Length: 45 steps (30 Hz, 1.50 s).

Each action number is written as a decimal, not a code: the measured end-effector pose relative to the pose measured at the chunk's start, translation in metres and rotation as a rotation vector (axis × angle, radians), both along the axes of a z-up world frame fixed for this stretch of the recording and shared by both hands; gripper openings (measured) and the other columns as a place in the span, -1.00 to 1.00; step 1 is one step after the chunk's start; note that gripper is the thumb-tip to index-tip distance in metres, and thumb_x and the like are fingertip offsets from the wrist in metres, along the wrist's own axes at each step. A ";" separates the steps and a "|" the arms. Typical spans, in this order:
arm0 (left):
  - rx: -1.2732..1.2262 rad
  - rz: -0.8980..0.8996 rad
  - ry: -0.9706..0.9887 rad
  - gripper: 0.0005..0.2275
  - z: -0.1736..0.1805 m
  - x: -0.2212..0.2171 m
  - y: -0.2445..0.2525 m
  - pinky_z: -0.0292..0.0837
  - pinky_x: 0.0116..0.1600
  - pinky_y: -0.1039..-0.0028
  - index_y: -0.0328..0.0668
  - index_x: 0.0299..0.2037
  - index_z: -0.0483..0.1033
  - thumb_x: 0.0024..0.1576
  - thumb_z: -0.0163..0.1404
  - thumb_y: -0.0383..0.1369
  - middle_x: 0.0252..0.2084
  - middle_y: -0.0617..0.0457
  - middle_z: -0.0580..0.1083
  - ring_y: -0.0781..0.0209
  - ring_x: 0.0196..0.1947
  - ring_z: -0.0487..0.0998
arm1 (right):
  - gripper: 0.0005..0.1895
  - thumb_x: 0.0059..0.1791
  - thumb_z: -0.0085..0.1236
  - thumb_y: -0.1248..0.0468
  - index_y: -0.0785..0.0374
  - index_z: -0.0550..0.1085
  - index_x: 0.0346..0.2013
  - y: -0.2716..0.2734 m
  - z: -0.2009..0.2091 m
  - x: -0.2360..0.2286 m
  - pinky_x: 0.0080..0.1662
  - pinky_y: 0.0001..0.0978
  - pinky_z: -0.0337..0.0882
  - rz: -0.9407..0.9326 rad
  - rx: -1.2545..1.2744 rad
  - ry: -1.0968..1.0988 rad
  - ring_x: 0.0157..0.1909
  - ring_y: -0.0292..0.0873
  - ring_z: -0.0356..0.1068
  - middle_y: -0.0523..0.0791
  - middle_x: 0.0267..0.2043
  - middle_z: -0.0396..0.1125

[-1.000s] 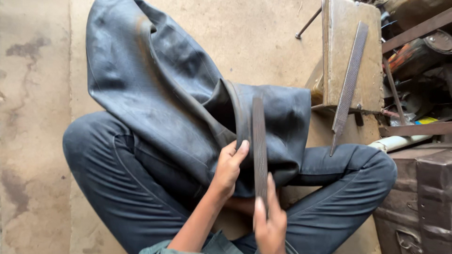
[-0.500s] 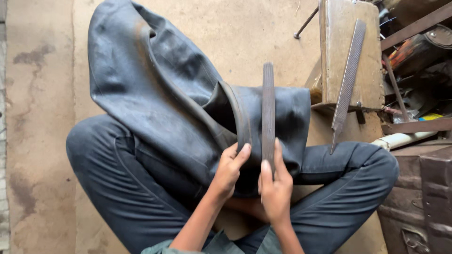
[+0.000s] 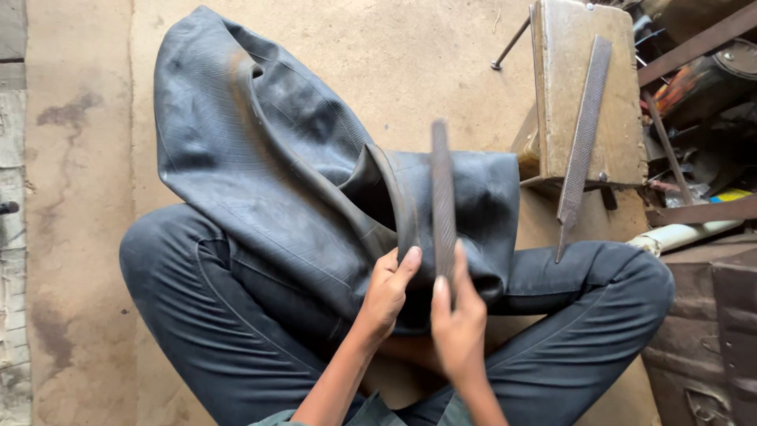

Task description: The person sits cross-legged on the floor and uses a metal file to smooth the edge of a large, dark grey rubber sheet. They hold the rubber sheet with their left hand and repeatedly rub the file along the folded edge with their right hand.

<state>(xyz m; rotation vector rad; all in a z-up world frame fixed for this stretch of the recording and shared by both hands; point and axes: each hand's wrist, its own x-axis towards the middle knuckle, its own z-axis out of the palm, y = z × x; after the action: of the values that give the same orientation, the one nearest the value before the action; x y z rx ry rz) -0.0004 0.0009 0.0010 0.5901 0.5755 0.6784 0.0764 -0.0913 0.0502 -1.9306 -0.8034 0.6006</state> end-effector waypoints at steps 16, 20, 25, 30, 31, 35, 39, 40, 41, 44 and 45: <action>0.029 -0.024 0.004 -0.69 0.003 0.000 0.004 0.34 0.16 0.49 -0.33 -0.02 0.56 0.31 -0.10 -0.21 -0.10 0.12 0.58 0.38 -0.06 0.51 | -0.37 0.01 0.00 0.40 0.35 0.20 0.41 -0.049 -0.007 -0.024 0.02 -0.24 0.46 0.133 0.007 -0.579 0.14 0.21 0.43 0.28 0.16 0.34; 0.005 -0.056 -0.076 -0.69 0.009 -0.005 0.004 0.36 0.07 0.45 -0.38 0.01 0.55 0.34 -0.07 -0.23 -0.11 0.09 0.56 0.34 -0.12 0.49 | -0.38 0.09 -0.03 0.43 0.33 0.18 0.48 0.002 0.001 0.007 -0.22 -0.27 0.38 -0.018 0.010 -0.003 -0.29 0.06 0.32 0.18 0.09 0.41; -0.028 -0.004 0.016 -0.71 0.004 0.005 0.010 0.40 0.08 0.50 -0.35 -0.03 0.55 0.30 -0.06 -0.23 -0.12 0.10 0.58 0.36 -0.11 0.52 | -0.40 0.07 -0.04 0.43 0.34 0.22 0.44 -0.033 0.007 0.006 -0.17 -0.38 0.40 0.042 0.040 -0.049 -0.26 -0.15 0.39 0.07 -0.02 0.49; -0.004 0.031 0.047 -0.69 -0.014 0.004 0.003 0.35 0.13 0.55 -0.38 -0.06 0.57 0.34 -0.08 -0.22 -0.12 0.10 0.58 0.40 -0.08 0.50 | -0.38 0.02 -0.08 0.43 0.35 0.21 0.42 -0.114 -0.006 -0.026 -0.15 -0.37 0.49 0.163 0.026 -0.089 -0.13 -0.12 0.61 0.18 0.07 0.49; -0.007 0.033 0.025 -0.70 -0.014 0.002 0.001 0.35 0.12 0.54 -0.38 -0.05 0.57 0.35 -0.08 -0.23 -0.12 0.10 0.57 0.40 -0.08 0.49 | -0.37 0.00 -0.03 0.41 0.27 0.23 0.40 -0.118 -0.008 -0.031 -0.21 -0.38 0.50 0.103 -0.094 -0.104 -0.23 -0.15 0.59 0.15 -0.09 0.50; 0.019 -0.038 0.019 -0.71 -0.006 0.003 0.010 0.41 0.08 0.51 -0.36 -0.05 0.57 0.33 -0.08 -0.24 -0.14 0.13 0.57 0.39 -0.12 0.51 | -0.35 -0.01 0.05 0.37 0.19 0.24 0.41 -0.072 -0.003 -0.023 -0.29 -0.36 0.49 0.084 -0.188 -0.349 -0.30 -0.04 0.53 0.21 -0.22 0.49; 0.004 -0.068 -0.008 -0.71 0.007 -0.009 0.004 0.40 0.07 0.51 -0.35 -0.02 0.57 0.32 -0.07 -0.24 -0.12 0.12 0.57 0.38 -0.12 0.51 | -0.35 0.11 0.02 0.31 0.02 0.15 0.50 -0.009 0.018 -0.005 -0.18 -0.34 0.50 -0.043 -0.564 -0.091 -0.35 0.06 0.51 0.21 -0.27 0.42; 0.018 -0.082 -0.020 -0.71 0.010 -0.007 0.005 0.40 0.08 0.51 -0.33 -0.01 0.57 0.31 -0.07 -0.24 -0.11 0.13 0.58 0.39 -0.11 0.52 | -0.37 0.10 0.01 0.34 0.11 0.17 0.48 -0.002 0.021 0.001 -0.10 -0.35 0.45 -0.015 -0.346 -0.079 -0.21 0.04 0.48 0.21 -0.11 0.42; 0.033 -0.097 -0.031 -0.70 0.012 -0.004 0.005 0.41 0.08 0.51 -0.31 0.00 0.57 0.30 -0.07 -0.23 -0.10 0.14 0.58 0.39 -0.10 0.52 | -0.39 0.09 0.01 0.37 0.20 0.19 0.46 0.003 0.022 0.009 -0.02 -0.37 0.41 0.013 -0.128 -0.070 -0.06 0.02 0.45 0.20 0.05 0.42; 0.024 -0.072 -0.008 -0.71 0.012 -0.003 0.009 0.37 0.10 0.54 -0.31 -0.02 0.58 0.29 -0.05 -0.23 -0.11 0.14 0.57 0.41 -0.09 0.50 | -0.41 0.07 -0.02 0.39 0.31 0.21 0.42 -0.015 0.005 0.015 0.16 -0.38 0.32 0.087 0.085 -0.106 0.21 -0.02 0.41 0.18 0.25 0.40; 0.015 -0.057 0.018 -0.72 0.008 -0.002 0.009 0.36 0.08 0.54 -0.31 -0.05 0.57 0.30 -0.06 -0.22 -0.14 0.15 0.56 0.41 -0.11 0.48 | -0.42 0.07 -0.03 0.39 0.32 0.21 0.41 -0.033 -0.004 0.015 0.21 -0.39 0.30 0.111 0.078 -0.129 0.26 -0.04 0.40 0.17 0.27 0.38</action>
<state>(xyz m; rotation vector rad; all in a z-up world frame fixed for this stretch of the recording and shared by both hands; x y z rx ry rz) -0.0023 0.0100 0.0094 0.6250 0.5690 0.6246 0.0911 -0.1247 0.0457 -1.8772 -1.0065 0.5074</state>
